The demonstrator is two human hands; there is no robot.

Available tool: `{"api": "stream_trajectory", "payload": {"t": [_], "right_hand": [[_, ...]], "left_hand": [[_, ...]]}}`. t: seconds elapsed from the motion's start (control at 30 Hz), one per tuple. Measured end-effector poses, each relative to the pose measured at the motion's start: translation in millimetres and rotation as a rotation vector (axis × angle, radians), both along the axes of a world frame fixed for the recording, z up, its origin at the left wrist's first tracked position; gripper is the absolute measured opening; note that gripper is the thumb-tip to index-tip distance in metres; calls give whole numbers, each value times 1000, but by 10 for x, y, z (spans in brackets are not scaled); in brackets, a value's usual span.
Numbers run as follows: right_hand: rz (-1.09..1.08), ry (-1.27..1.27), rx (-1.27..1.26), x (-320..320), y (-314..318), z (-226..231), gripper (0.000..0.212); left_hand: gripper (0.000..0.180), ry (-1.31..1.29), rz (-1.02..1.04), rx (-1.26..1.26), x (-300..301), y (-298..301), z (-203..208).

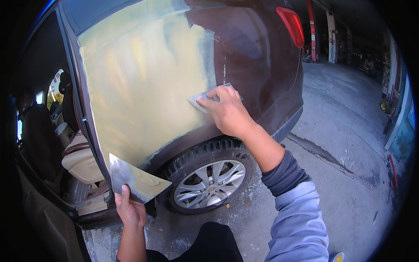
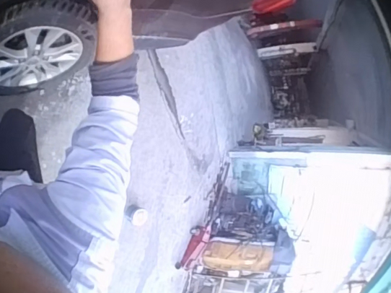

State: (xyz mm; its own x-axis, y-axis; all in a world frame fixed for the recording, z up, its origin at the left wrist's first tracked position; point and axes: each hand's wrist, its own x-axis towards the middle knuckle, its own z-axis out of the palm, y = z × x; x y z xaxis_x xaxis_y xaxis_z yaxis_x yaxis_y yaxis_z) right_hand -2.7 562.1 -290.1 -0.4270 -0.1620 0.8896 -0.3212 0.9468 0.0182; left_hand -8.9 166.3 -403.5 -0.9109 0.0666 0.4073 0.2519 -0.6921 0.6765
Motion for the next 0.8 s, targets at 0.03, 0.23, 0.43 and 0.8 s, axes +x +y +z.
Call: {"api": "stream_trajectory", "payload": {"t": [0.03, 0.23, 0.43, 0.8], "right_hand": [[4, -5, -3, 14, -12, -27, 60], [7, -37, -4, 103, -95, -187, 51], [-15, -57, 5, 185, -191, -343, 55], [-20, -57, -1, 238, -300, -682, 56]], "left_hand": [[41, 5, -2, -14, -1, -7, -3], [44, -21, 5, 39, 4, -24, -29], [44, -39, 15, 40, 12, -46, -33], [42, 0, -29, 8, 25, -76, -31]]}}
